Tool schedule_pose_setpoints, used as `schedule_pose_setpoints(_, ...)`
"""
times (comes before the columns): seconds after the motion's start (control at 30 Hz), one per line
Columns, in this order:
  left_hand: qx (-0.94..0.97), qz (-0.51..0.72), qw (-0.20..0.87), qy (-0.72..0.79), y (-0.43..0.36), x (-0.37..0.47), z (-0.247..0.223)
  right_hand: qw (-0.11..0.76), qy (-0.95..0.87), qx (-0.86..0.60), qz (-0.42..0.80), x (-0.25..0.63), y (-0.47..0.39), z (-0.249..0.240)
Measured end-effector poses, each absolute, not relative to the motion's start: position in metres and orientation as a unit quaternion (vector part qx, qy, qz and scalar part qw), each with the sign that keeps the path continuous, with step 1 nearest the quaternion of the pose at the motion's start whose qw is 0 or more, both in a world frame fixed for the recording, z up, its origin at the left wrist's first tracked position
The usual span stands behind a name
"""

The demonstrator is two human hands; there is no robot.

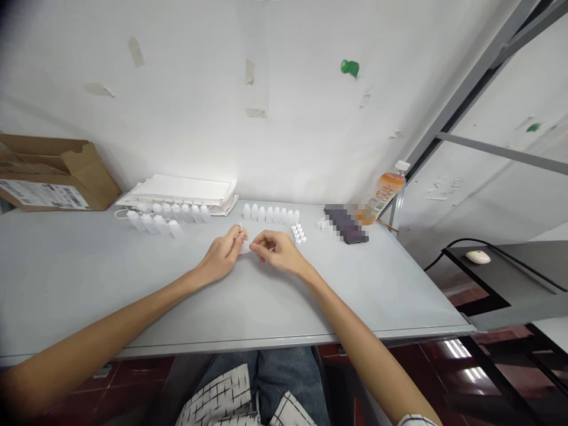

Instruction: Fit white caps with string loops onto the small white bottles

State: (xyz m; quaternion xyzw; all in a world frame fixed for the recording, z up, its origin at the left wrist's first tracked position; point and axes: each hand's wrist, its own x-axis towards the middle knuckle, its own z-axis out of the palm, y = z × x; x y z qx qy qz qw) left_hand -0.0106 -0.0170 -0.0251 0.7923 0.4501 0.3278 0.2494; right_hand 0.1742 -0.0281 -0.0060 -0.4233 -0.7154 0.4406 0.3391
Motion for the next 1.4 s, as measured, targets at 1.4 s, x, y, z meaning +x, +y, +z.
schedule_pose_setpoints(1.4, 0.749, 0.363, 0.316, 0.455, -0.026, -0.002, -0.015, 0.325, -0.773, -0.414, 0.355, 0.175, -0.030, -0.006)
